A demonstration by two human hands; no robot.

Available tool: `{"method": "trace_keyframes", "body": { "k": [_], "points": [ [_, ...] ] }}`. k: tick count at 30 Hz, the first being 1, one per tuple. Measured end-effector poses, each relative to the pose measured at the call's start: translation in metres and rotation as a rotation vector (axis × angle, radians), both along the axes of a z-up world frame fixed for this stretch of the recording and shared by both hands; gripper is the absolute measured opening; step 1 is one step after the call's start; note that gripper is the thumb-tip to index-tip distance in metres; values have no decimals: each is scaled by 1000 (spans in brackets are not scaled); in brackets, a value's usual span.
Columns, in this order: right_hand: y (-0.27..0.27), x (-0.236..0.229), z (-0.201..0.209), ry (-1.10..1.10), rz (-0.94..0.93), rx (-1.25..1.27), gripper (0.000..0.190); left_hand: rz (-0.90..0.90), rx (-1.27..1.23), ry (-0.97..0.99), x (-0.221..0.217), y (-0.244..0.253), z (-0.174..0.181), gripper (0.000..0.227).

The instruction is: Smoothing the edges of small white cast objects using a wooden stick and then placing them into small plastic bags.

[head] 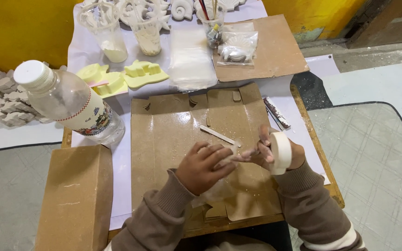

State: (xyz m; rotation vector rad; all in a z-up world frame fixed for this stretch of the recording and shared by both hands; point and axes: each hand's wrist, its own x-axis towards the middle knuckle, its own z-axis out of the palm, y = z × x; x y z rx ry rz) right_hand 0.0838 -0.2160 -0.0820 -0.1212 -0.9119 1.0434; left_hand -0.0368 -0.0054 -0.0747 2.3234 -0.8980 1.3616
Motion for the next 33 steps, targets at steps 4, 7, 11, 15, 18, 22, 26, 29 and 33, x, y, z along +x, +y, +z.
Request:
{"method": "trace_keyframes", "body": {
  "k": [4, 7, 11, 15, 18, 22, 26, 29, 33],
  "points": [
    [-5, 6, -13, 72, -40, -2, 36, -75, 17, 26, -6, -8, -9, 8],
    [-5, 2, -2, 123, -130, 65, 34, -120, -21, 47, -8, -6, -5, 8],
    [-8, 2, -5, 195, -293, 35, 31, -100, 32, 92, -10, -3, 1, 3],
    [-2, -4, 3, 135, -220, 92, 28, 25, 106, 116, -5, 3, -7, 8],
    [1, -22, 23, 145, -263, 26, 28, 26, 88, 130, -4, 4, -3, 6],
    [-24, 20, -48, 68, -319, 40, 36, -11, 19, 187, 1, 5, -23, 10],
    [-17, 15, -46, -120, -867, -156, 28, -134, -158, 277, 3, 9, -25, 14],
    [6, -2, -31, -255, -1003, -236, 30, -178, -202, 319, 3, 10, -15, 15],
    [20, -25, -13, -392, -1034, -380, 28, -202, -251, 324, -3, 10, -1, 9]
  ]
}}
